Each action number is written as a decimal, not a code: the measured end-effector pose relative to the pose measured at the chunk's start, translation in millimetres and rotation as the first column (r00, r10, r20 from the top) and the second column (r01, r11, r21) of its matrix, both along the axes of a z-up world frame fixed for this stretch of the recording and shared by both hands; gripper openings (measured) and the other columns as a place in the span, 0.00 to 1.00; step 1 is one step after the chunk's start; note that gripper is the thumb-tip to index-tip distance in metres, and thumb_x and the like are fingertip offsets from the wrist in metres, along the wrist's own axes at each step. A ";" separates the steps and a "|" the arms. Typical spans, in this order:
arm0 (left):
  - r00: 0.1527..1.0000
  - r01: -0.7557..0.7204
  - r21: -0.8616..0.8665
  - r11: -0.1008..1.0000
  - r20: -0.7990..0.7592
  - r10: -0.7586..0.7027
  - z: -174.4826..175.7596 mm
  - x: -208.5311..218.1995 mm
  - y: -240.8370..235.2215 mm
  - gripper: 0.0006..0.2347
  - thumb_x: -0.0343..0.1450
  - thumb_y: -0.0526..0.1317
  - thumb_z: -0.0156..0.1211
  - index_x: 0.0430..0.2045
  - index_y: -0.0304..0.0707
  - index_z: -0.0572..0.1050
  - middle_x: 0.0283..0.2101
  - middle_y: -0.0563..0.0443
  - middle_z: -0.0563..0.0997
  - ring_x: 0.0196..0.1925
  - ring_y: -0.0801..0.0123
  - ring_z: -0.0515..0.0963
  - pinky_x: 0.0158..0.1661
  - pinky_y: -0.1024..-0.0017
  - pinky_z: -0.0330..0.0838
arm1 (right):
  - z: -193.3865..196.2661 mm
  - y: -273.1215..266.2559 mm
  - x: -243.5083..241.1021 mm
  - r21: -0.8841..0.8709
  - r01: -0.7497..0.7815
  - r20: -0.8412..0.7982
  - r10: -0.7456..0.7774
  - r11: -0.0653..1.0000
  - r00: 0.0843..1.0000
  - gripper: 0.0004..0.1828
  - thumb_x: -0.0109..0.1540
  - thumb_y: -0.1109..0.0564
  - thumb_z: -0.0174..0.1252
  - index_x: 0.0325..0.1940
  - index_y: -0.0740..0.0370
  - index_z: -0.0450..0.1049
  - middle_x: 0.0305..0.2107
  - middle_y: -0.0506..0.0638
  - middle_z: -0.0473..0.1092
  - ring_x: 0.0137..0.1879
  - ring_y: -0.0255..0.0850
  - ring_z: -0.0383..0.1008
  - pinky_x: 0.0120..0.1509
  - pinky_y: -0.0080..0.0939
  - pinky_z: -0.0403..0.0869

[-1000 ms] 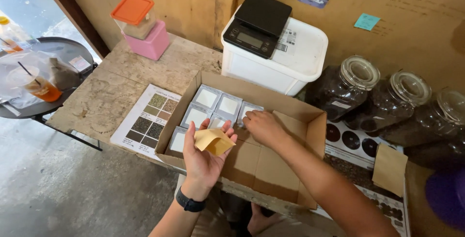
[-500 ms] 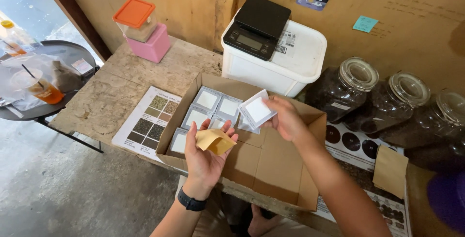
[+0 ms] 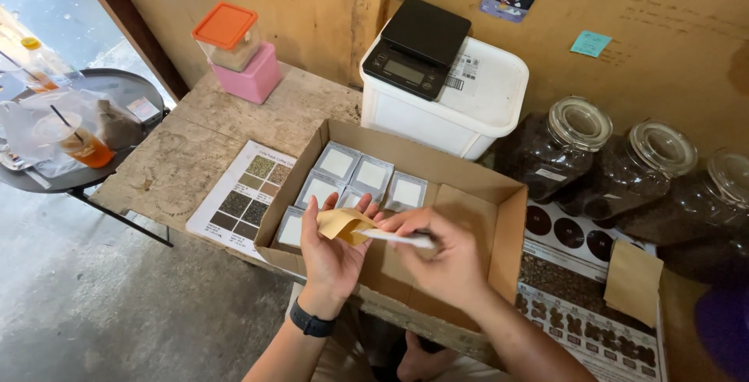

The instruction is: The person organizes and packages coffee bean samples by inserting labeled cards and small packets into paper envelopes and then placing the finished envelopes into a box.

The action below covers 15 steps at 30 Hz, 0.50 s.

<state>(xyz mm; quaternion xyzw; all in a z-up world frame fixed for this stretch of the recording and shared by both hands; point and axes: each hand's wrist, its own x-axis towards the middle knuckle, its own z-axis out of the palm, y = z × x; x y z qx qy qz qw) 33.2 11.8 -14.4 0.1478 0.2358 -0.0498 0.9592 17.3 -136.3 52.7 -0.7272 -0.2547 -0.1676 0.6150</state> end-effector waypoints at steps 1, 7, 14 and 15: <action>1.000 -0.002 0.000 1.000 0.001 0.002 6.7 -2.1 -0.4 0.23 0.71 0.61 0.52 0.52 0.50 0.61 0.52 0.29 0.77 0.49 0.47 0.81 0.55 0.49 0.76 | -7.7 -2.8 -2.3 0.000 -0.002 0.001 0.002 1.000 1.000 0.09 0.52 0.70 0.70 0.29 0.63 0.77 0.31 0.54 0.82 0.33 0.40 0.82 0.39 0.35 0.79; 0.997 -0.067 -0.012 0.998 -0.030 0.066 22.5 -6.6 -0.4 0.20 0.68 0.54 0.56 0.47 0.43 0.66 0.50 0.20 0.77 0.48 0.42 0.79 0.53 0.48 0.75 | -13.1 -1.1 -11.5 -0.386 0.097 0.332 0.041 0.918 0.942 0.12 0.55 0.71 0.61 0.37 0.61 0.69 0.41 0.49 0.77 0.46 0.43 0.82 0.52 0.39 0.80; 0.996 -0.081 0.007 0.997 -0.044 0.081 29.4 -8.3 -0.5 0.22 0.67 0.55 0.56 0.47 0.42 0.65 0.50 0.21 0.76 0.50 0.41 0.78 0.55 0.46 0.74 | -11.7 1.7 -17.5 -0.510 0.181 0.447 0.079 0.841 0.891 0.06 0.60 0.68 0.59 0.37 0.65 0.69 0.42 0.54 0.76 0.49 0.45 0.80 0.57 0.44 0.81; 0.996 -0.088 0.006 0.996 -0.033 0.088 28.7 -8.0 -0.6 0.22 0.67 0.55 0.56 0.47 0.41 0.65 0.50 0.20 0.75 0.49 0.41 0.78 0.55 0.45 0.74 | -10.9 2.1 -17.6 -0.504 0.182 0.444 0.073 0.844 0.893 0.06 0.61 0.68 0.60 0.38 0.65 0.69 0.42 0.54 0.76 0.49 0.45 0.80 0.57 0.44 0.81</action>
